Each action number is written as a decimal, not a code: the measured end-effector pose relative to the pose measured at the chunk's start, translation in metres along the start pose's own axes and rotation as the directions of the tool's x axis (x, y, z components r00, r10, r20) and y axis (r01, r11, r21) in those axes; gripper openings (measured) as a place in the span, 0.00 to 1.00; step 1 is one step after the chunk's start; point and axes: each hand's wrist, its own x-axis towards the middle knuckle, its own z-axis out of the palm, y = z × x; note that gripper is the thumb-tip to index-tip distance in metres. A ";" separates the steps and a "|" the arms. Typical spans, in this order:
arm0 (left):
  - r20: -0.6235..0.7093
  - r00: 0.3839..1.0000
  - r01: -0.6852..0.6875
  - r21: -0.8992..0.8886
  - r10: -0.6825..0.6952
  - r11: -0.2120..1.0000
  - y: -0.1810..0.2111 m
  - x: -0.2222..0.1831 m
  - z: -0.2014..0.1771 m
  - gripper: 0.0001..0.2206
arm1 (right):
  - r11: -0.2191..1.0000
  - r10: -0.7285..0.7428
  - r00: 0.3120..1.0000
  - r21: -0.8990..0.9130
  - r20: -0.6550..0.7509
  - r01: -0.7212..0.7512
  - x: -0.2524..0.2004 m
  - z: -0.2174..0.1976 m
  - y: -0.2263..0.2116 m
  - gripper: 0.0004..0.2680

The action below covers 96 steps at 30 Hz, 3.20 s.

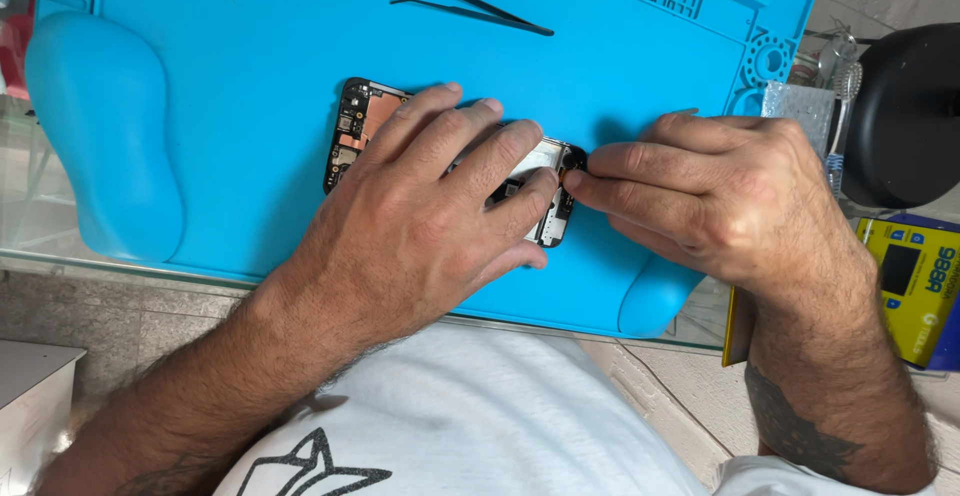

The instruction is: The person works on a disassembled smartphone placed on a blue anti-static mat. They use tweezers to lift and reposition internal ribbon cables and connectors, then use their fingers to press and align components within the phone chassis.

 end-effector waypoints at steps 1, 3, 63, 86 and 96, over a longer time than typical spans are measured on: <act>0.011 1.000 0.001 -0.003 -0.001 1.000 0.000 0.000 0.000 0.34 | 1.000 0.018 1.000 -0.008 0.015 -0.018 -0.001 0.001 0.001 0.04; 0.019 1.000 0.000 -0.005 0.000 1.000 0.001 0.000 0.001 0.34 | 0.999 0.037 0.999 -0.019 0.029 -0.037 -0.004 0.004 0.002 0.06; 0.022 0.972 0.218 -0.468 -0.236 0.856 -0.065 -0.048 -0.052 0.34 | 0.952 0.305 0.939 -0.049 0.159 -0.301 0.055 -0.040 -0.043 0.10; 0.140 0.970 0.218 -0.124 -0.200 0.968 -0.052 -0.063 -0.030 0.36 | 0.357 0.868 0.113 0.449 -0.484 -0.819 -0.162 0.064 -0.218 0.08; 0.334 0.895 0.397 -0.288 -0.297 0.872 -0.055 -0.042 -0.043 0.53 | 0.749 0.663 0.657 0.310 -0.359 -0.586 0.000 0.019 -0.130 0.03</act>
